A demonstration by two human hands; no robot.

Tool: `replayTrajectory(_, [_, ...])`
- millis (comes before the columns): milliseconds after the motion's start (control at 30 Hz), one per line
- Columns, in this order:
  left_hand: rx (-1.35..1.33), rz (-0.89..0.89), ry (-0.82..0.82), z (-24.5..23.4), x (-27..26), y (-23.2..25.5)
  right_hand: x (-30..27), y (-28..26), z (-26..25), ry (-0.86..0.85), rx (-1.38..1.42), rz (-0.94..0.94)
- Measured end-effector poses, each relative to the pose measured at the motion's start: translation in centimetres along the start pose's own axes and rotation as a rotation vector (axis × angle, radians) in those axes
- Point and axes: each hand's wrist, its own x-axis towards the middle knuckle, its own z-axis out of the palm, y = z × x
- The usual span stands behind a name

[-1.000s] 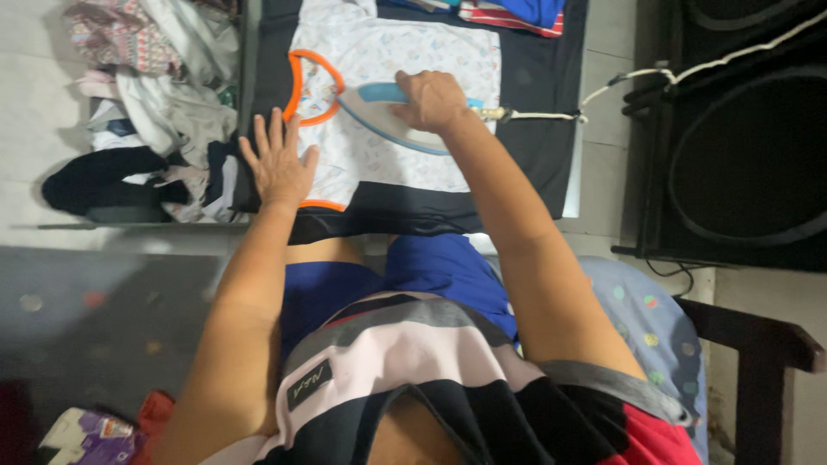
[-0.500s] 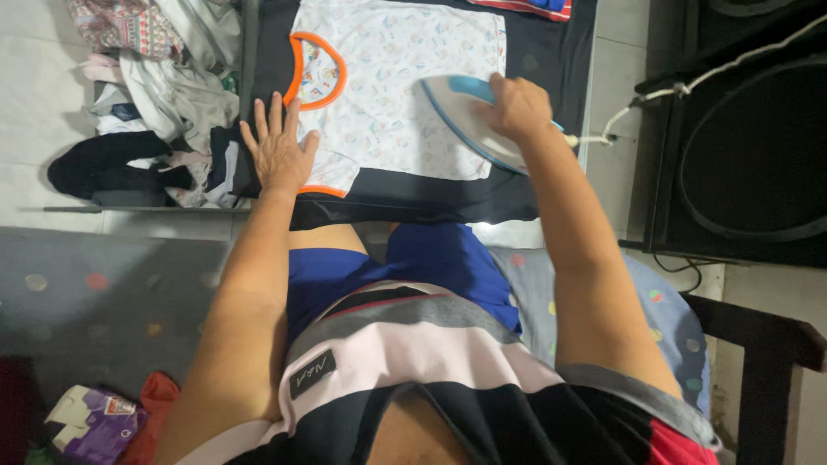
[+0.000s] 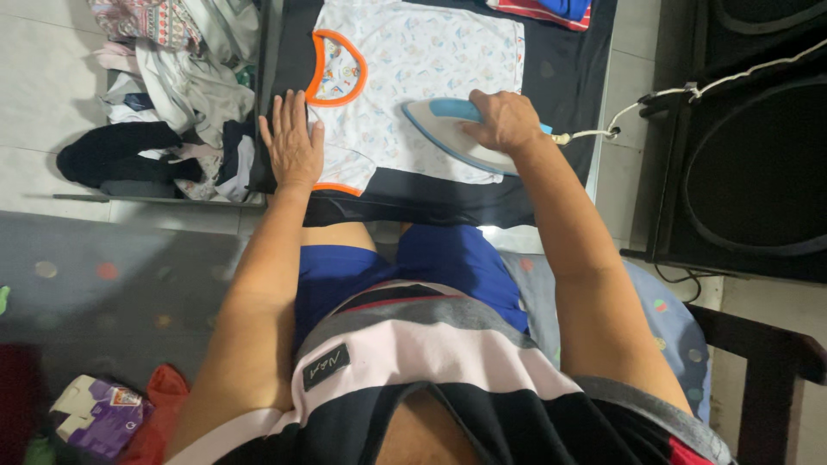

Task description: The person irons a blue pair of shorts and then a white patterned shirt on a black ironing board. They smooth the fabric, move the iron across the surface, and fold the items after ironing.

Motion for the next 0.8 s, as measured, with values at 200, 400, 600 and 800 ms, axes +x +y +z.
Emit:
replayTrajectory(200, [-0.038,-0.01,0.005,0.3,-0.4,-0.3,1.7,-2.1,0.4,0.043,0.008,-0.105])
replayTrajectory(400, [-0.14,-0.003,0.062,0.6,-0.1,-1.1,3.9,-4.5,0.6,-0.04,-0.033,-0.112])
replayTrajectory(600, [-0.246,0.02,0.114,1.5,-0.5,-2.2,5.3,-5.7,0.9,-0.005,-0.043,-0.165])
replayTrajectory(800, [-0.264,0.037,0.162,2.0,-0.3,-2.7,5.0,-6.2,0.2,-0.066,-0.06,-0.197])
